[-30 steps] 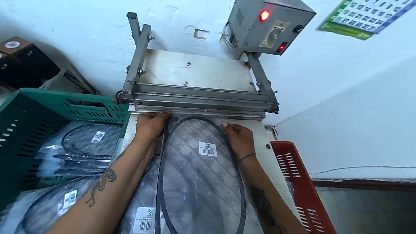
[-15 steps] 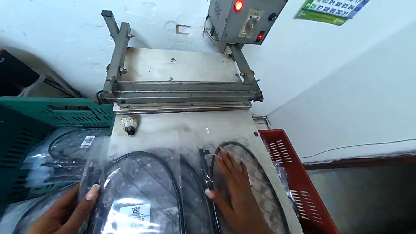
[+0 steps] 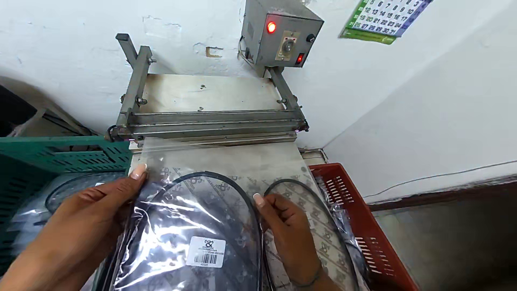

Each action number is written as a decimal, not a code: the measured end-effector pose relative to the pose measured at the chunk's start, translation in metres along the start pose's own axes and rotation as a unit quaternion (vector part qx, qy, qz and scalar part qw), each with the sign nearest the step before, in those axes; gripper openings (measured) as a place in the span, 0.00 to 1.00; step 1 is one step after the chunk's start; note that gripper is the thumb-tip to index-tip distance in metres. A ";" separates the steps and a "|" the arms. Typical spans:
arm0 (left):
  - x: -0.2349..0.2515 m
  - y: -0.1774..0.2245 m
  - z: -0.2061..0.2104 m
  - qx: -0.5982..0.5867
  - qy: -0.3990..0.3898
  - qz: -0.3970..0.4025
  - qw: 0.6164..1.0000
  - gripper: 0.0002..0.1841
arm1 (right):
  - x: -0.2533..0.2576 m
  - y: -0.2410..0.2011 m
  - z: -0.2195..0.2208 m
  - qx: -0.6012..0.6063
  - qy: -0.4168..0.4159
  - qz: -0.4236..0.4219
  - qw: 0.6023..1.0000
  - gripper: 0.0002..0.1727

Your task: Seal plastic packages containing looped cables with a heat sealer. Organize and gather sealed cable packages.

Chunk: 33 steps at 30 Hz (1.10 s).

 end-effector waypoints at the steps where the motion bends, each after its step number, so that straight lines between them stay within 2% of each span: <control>1: 0.002 0.002 0.002 0.003 0.013 -0.006 1.000 0.18 | 0.002 0.000 -0.004 -0.029 0.008 -0.031 0.999 0.09; 3: 0.010 -0.001 0.008 0.032 0.039 0.022 0.998 0.14 | 0.009 0.003 -0.011 -0.092 0.030 -0.065 0.993 0.09; 7: 0.039 -0.010 0.037 0.167 0.063 0.089 0.980 0.12 | 0.048 0.016 -0.022 -0.199 0.059 -0.053 0.977 0.09; 11: 0.079 -0.024 0.062 0.117 0.093 0.000 0.989 0.14 | 0.090 0.026 -0.017 -0.251 0.066 0.016 0.966 0.13; 15: 0.091 -0.031 0.066 0.066 0.107 -0.053 0.991 0.12 | 0.104 0.028 -0.009 -0.258 0.076 0.040 0.962 0.14; 24: 0.100 -0.034 0.068 0.010 0.117 -0.068 0.991 0.11 | 0.121 0.033 -0.003 -0.249 0.084 0.052 0.964 0.14; 29: 0.099 -0.035 0.066 0.031 0.120 -0.066 0.990 0.13 | 0.118 0.031 -0.003 -0.287 0.063 0.045 0.955 0.16; 33: 0.101 -0.034 0.069 0.056 0.125 -0.061 0.989 0.14 | 0.122 0.027 -0.001 -0.301 0.052 0.077 0.949 0.18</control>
Point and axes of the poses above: each hand's wrist, its own x-axis towards the middle knuckle, its own z-axis out of the palm, y = z × x, the point moved 3 cm from there along x, towards the middle knuckle, and after that the axes turned 6 degrees about y, right-handed, at the moved point
